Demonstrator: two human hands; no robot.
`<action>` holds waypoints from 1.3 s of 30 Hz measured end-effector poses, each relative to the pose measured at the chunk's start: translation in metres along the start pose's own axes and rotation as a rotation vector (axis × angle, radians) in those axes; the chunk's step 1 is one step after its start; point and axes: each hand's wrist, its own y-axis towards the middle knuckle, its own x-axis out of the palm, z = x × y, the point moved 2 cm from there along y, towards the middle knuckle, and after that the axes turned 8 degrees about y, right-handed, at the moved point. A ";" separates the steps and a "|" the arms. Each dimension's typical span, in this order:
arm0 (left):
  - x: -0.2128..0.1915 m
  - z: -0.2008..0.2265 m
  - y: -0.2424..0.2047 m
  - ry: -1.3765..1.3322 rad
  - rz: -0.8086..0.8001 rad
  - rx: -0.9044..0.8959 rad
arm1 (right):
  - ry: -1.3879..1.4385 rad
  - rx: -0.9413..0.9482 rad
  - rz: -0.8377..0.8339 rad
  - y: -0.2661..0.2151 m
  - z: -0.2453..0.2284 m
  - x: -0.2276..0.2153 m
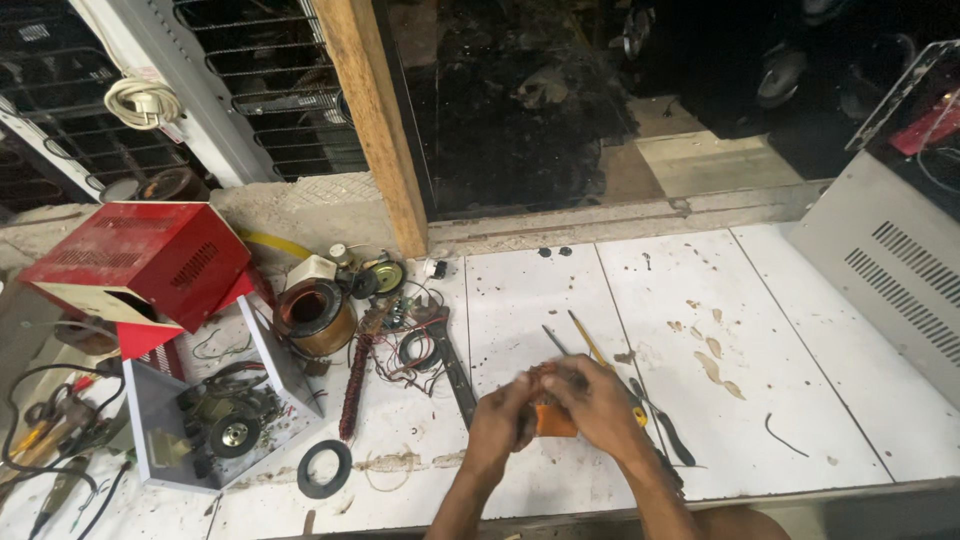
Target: The person winds copper wire around a small rectangular core by hand. They repeatedly wrap the wire, adjust the coil, and continue winding until the core is fully covered.
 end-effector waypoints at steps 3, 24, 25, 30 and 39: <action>0.008 -0.013 0.013 -0.424 -0.051 -0.305 | 0.007 0.006 -0.108 -0.007 -0.012 -0.006; -0.009 -0.003 0.020 0.331 0.063 -0.302 | 0.000 -0.010 -0.169 0.015 0.008 -0.006; -0.009 -0.005 0.019 0.333 0.060 -0.302 | 0.001 -0.009 -0.166 0.012 -0.003 -0.004; -0.017 -0.036 0.033 0.402 0.053 0.145 | -0.086 0.164 0.068 0.012 -0.006 0.005; -0.023 -0.006 0.027 0.384 0.145 -0.294 | -0.150 0.055 -0.287 0.013 0.006 0.005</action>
